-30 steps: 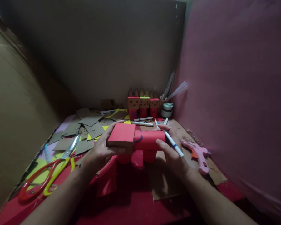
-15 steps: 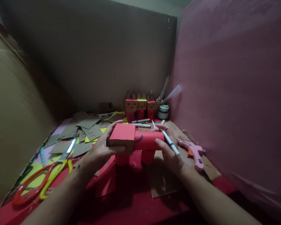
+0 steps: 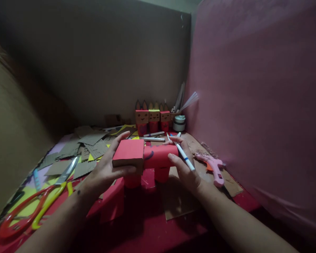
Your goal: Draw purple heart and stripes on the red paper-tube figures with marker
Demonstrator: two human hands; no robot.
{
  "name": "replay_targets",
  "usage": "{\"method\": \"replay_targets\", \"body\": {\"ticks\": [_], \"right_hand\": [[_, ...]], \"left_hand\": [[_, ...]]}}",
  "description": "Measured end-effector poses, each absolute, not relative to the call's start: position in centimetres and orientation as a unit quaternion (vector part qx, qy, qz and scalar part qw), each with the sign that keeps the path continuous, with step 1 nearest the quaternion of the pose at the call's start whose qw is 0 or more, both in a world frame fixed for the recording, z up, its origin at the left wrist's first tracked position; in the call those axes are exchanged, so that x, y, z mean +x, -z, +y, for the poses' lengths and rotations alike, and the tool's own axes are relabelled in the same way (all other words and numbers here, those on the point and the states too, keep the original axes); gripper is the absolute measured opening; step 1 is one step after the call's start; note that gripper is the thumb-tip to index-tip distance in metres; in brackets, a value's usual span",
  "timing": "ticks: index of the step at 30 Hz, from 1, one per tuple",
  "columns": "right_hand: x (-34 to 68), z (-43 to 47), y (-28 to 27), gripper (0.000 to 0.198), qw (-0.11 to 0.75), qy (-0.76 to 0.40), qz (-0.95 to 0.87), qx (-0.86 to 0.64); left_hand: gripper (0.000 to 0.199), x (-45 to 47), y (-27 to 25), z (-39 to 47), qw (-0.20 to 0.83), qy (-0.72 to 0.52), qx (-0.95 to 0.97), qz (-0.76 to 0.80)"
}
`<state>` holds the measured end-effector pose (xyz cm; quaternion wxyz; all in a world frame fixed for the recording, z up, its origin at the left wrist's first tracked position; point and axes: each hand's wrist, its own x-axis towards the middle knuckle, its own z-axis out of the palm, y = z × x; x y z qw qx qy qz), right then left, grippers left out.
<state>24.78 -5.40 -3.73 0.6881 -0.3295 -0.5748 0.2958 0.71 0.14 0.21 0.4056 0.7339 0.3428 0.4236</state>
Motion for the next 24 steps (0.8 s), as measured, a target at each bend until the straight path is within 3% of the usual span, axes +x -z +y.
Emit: {"method": "replay_targets", "body": {"ticks": [10, 16, 17, 24], "right_hand": [[24.8, -5.8, 3.0, 0.043, 0.68, -0.275, -0.577, -0.359], [25.2, -6.3, 1.5, 0.014, 0.765, -0.063, -0.483, -0.421], [25.2, -6.7, 1.2, 0.017, 0.763, -0.053, -0.482, -0.427], [23.6, -9.8, 0.2, 0.016, 0.756, -0.278, -0.489, -0.335]], "left_hand": [[0.104, 1.8, -0.9, -1.6, 0.359, -0.43, 0.728, 0.396], [0.104, 2.8, -1.3, -3.2, 0.394, -0.438, 0.667, 0.457], [0.105, 2.8, -1.4, -3.6, 0.394, -0.433, 0.661, 0.47], [0.092, 2.8, -1.2, -5.3, 0.337, -0.444, 0.647, 0.521]]}}
